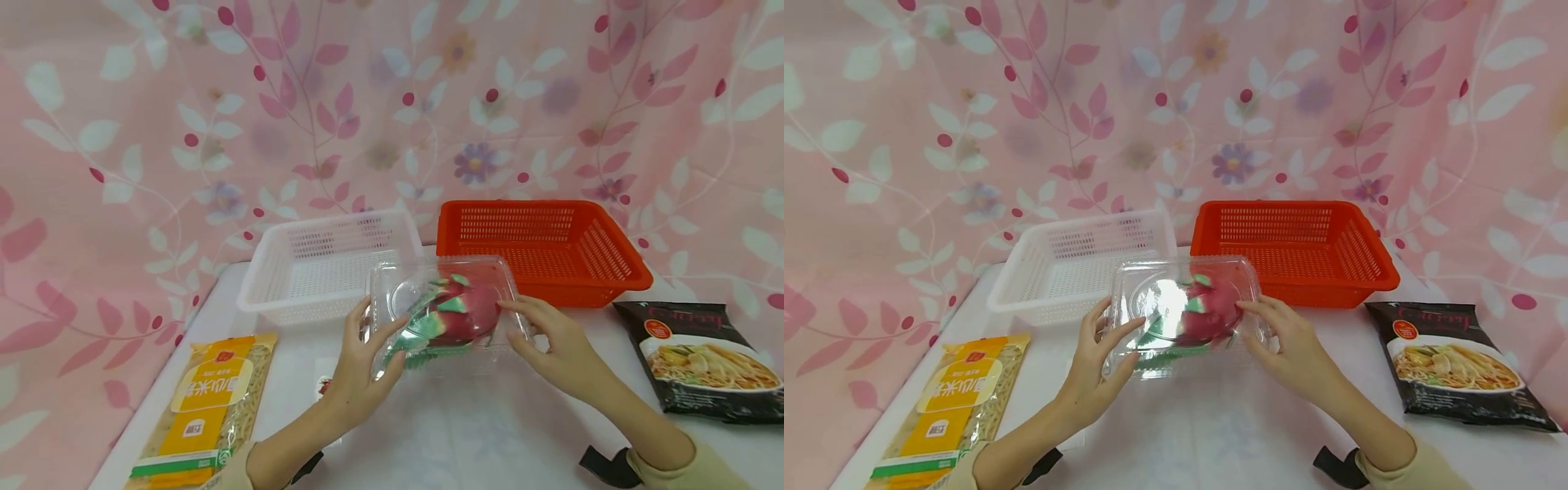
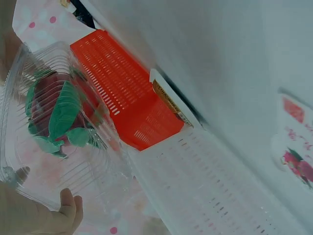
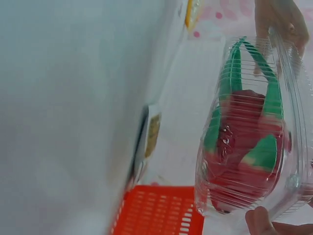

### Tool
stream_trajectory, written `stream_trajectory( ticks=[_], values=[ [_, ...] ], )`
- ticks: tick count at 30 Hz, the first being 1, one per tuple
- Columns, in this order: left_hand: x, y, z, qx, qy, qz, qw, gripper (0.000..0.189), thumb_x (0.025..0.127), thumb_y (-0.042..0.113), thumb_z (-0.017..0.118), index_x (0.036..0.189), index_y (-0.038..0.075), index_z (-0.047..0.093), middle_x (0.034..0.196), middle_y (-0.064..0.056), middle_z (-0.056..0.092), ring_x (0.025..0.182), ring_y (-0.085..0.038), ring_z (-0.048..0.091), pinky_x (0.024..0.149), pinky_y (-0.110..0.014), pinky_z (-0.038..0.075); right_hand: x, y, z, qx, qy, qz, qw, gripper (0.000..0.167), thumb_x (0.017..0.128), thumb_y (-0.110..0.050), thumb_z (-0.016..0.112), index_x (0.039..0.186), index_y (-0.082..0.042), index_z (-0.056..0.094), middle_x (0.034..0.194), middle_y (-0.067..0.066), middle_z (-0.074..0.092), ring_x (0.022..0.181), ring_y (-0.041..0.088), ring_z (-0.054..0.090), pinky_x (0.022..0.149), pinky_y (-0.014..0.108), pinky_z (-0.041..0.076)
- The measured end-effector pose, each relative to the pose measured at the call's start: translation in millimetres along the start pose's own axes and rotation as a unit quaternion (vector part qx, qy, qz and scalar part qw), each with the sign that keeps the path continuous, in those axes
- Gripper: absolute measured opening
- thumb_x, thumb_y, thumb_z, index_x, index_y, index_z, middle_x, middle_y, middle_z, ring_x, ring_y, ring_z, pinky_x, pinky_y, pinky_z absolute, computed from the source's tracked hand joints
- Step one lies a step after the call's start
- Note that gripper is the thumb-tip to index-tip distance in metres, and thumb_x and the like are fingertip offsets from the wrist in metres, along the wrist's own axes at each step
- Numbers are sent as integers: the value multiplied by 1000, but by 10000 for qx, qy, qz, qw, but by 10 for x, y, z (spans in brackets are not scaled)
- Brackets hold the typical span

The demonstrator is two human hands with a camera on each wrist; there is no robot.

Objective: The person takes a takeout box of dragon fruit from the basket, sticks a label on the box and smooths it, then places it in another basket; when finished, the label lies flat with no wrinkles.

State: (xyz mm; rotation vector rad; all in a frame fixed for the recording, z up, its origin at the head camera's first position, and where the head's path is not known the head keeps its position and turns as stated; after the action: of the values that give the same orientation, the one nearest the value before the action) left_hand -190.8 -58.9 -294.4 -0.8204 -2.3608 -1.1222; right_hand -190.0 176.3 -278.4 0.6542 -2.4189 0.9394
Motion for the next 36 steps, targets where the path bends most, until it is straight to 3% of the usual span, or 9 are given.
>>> stream_trajectory(
  ticks=[5, 10, 16, 23, 31, 36],
  values=[
    [-212, -5, -16, 223, -245, -21, 9994, 46, 85, 21, 60, 130, 24, 52, 147, -18, 15, 123, -32, 33, 94, -52, 37, -115, -15, 153, 118, -494, 215, 9985, 45, 81, -12, 68, 124, -13, 56, 125, 13, 54, 82, 14, 61, 64, 29, 53],
    [-365, -165, -12, 222, -603, -634, 9959, 46, 79, 24, 69, 124, 28, 58, 145, -14, 21, 119, -32, 42, 85, -48, 46, -207, 19, 286, 35, -902, 611, 9940, 41, 82, -21, 69, 121, -17, 58, 125, 15, 54, 83, 17, 60, 65, 32, 53],
    [-480, -313, -24, 155, -774, -1100, 9908, 45, 73, 24, 75, 116, 32, 63, 142, -9, 27, 115, -33, 47, 79, -44, 50, -274, -26, 415, 149, -1160, 622, 9912, 39, 81, -23, 70, 119, -17, 60, 124, 24, 51, 88, 30, 62, 62, 37, 54],
    [-506, -352, -18, 123, -867, -1090, 9902, 46, 72, 26, 76, 115, 33, 61, 141, -9, 28, 112, -29, 49, 76, -47, 50, -303, -21, 472, 55, -1282, 668, 9895, 42, 79, -21, 72, 119, -18, 60, 125, 23, 51, 91, 29, 62, 63, 38, 54],
    [-527, -434, 10, 19, -1022, -1231, 9871, 46, 72, 29, 77, 114, 34, 60, 140, -12, 30, 112, -21, 51, 79, -52, 47, -349, 54, 562, 0, -1608, 897, 9829, 40, 83, -30, 67, 120, -21, 58, 127, 23, 49, 97, 34, 59, 62, 41, 54],
    [-543, -455, 59, 95, -1430, -1181, 9826, 44, 78, 36, 71, 119, 30, 57, 141, -14, 26, 110, -26, 53, 77, -48, 50, -378, 41, 565, -190, -1547, 790, 9846, 40, 83, -29, 67, 121, -24, 57, 127, 19, 50, 107, 38, 53, 74, 55, 49]
  ],
)
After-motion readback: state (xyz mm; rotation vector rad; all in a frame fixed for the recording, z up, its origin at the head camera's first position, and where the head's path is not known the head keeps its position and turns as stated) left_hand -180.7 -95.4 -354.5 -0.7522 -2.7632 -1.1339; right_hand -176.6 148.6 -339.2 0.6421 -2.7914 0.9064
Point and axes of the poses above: each hand's wrist, its own x-axis towards the middle knuckle, its own z-axis out of the palm, y = z × x, the point moved 10 cm from there along x, towards the middle knuckle
